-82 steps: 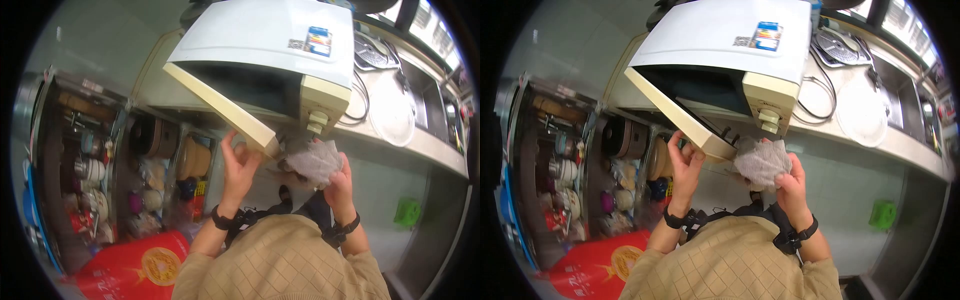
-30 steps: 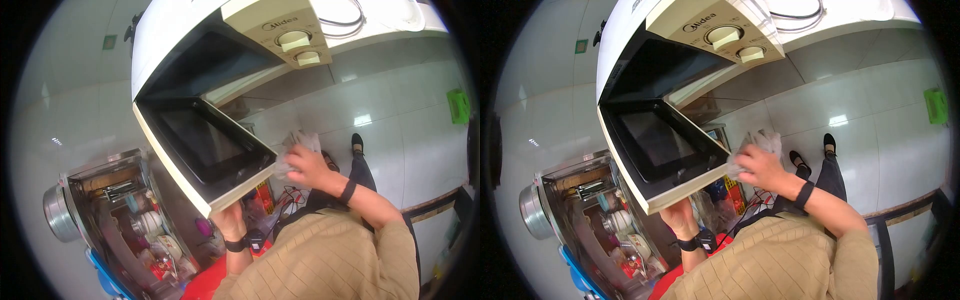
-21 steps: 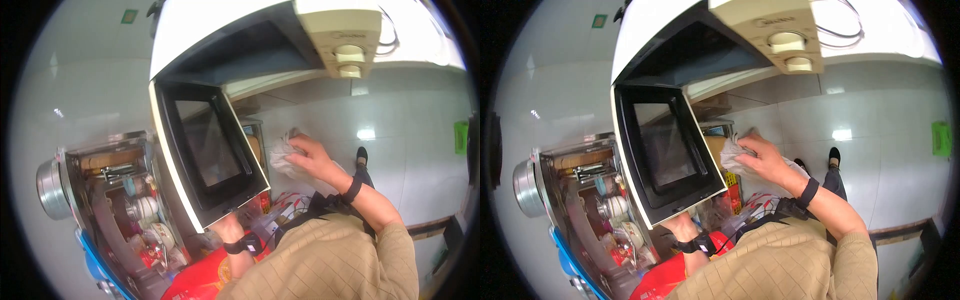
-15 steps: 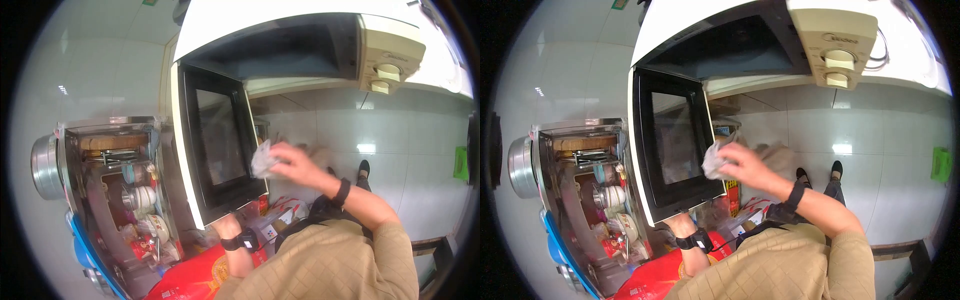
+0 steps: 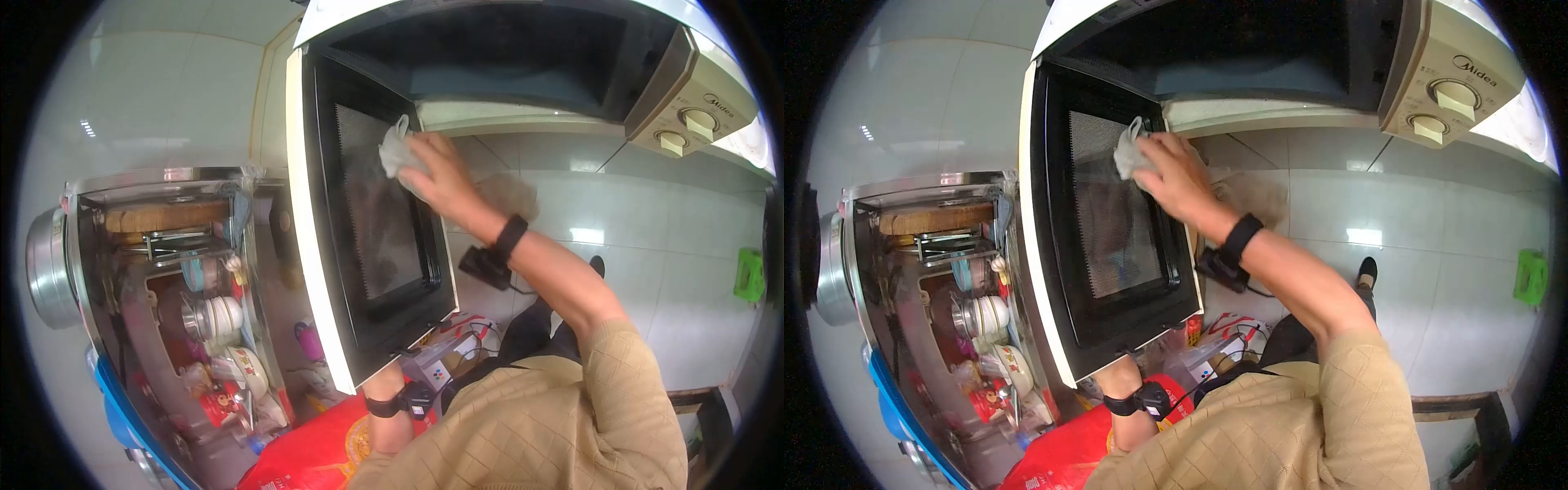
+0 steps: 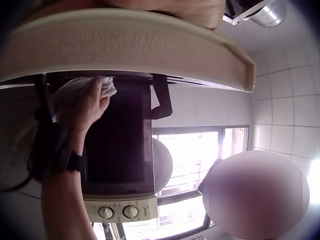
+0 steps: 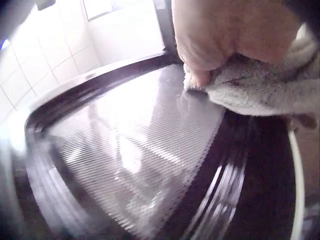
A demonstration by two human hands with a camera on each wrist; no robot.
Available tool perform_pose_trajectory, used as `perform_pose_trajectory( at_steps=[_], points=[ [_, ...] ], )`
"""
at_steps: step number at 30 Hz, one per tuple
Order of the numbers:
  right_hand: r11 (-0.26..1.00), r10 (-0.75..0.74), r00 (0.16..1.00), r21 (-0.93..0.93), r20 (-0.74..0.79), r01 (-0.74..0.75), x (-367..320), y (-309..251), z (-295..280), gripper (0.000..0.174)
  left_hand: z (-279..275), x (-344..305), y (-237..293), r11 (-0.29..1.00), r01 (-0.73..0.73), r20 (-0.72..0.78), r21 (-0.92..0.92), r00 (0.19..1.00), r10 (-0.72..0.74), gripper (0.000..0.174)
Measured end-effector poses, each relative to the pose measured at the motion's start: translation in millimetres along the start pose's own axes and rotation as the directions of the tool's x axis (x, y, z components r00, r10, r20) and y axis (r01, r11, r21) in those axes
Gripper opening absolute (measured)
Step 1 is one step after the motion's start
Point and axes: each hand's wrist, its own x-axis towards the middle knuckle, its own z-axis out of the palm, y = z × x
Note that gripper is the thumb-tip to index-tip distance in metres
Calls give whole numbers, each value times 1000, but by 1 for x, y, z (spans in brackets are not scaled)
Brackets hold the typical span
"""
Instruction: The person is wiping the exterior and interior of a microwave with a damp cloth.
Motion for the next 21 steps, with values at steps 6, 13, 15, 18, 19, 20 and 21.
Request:
perform_pose_trajectory(
  at_steps=[6,13,15,18,19,20,21],
  points=[
    [872,-462,887,189,14,451,-65,-54,6,27,1,8,6,1000,-8,19,26,1000,8,43],
    [995,-95,984,-49,-147,89,51,25,9,32,-4,12,6,999,-1,-3,43,1000,1,43],
    [997,-52,996,-53,-75,48,45,17,0,34,-6,11,4,999,10,-14,35,1000,-10,44],
    [992,-16,994,-124,110,30,4,10,-15,39,-10,11,2,999,18,-30,26,999,-17,44],
    [982,-21,976,-180,218,61,-14,7,-20,41,-10,11,1,1000,16,-34,23,999,-15,44],
    [984,-100,972,-122,213,128,-35,7,-18,42,-10,12,1,1000,11,-39,25,999,-10,44],
    [978,-181,963,-67,201,198,-53,5,-17,44,-8,14,1,1000,13,-39,24,999,-12,44]
  ],
)
